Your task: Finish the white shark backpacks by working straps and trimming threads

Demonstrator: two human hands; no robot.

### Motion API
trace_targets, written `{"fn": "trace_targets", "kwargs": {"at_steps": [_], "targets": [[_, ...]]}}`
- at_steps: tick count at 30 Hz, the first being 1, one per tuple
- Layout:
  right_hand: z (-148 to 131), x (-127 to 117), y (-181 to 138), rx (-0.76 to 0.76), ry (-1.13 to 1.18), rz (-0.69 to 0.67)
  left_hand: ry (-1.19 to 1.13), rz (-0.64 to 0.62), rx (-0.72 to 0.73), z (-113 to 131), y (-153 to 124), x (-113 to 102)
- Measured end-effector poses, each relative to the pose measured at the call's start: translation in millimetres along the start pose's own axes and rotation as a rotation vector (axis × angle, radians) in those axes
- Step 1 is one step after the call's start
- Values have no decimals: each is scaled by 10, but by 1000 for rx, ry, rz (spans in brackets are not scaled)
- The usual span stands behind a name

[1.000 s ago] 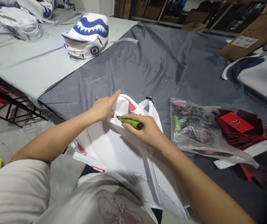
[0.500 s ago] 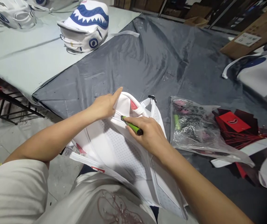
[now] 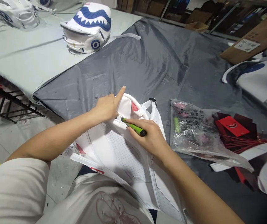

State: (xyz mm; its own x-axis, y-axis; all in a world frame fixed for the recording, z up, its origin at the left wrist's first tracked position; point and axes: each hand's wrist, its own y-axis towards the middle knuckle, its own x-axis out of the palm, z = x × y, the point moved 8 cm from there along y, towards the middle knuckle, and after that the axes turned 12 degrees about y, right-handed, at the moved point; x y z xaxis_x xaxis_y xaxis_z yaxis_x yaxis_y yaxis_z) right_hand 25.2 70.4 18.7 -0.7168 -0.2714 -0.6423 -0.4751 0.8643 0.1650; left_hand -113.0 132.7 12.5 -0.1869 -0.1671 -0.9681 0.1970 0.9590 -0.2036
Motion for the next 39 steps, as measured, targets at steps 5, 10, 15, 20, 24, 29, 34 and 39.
{"fn": "trace_targets", "kwargs": {"at_steps": [5, 10, 15, 20, 24, 29, 34, 39], "targets": [[10, 40, 49, 55, -35, 0, -9, -2, -6, -7, -5, -7], [-71, 99, 74, -2, -48, 50, -14, -24, 14, -3, -9, -4], [-103, 102, 72, 21, -154, 10, -30, -8, 31, -5, -28, -5], [-98, 109, 64, 61, -126, -6, -43, 9, 35, -4, -28, 10], [-107, 126, 58, 61, -53, 14, -52, -2, 52, 1, -21, 21], [-113, 152, 80, 109, -76, -1, -59, -13, 68, -7, -29, 22], [-129, 160, 92, 132, -86, 6, -74, -11, 83, -13, -29, 23], [-145, 170, 85, 129, -32, 12, -77, -16, 87, -16, -41, 10]]}}
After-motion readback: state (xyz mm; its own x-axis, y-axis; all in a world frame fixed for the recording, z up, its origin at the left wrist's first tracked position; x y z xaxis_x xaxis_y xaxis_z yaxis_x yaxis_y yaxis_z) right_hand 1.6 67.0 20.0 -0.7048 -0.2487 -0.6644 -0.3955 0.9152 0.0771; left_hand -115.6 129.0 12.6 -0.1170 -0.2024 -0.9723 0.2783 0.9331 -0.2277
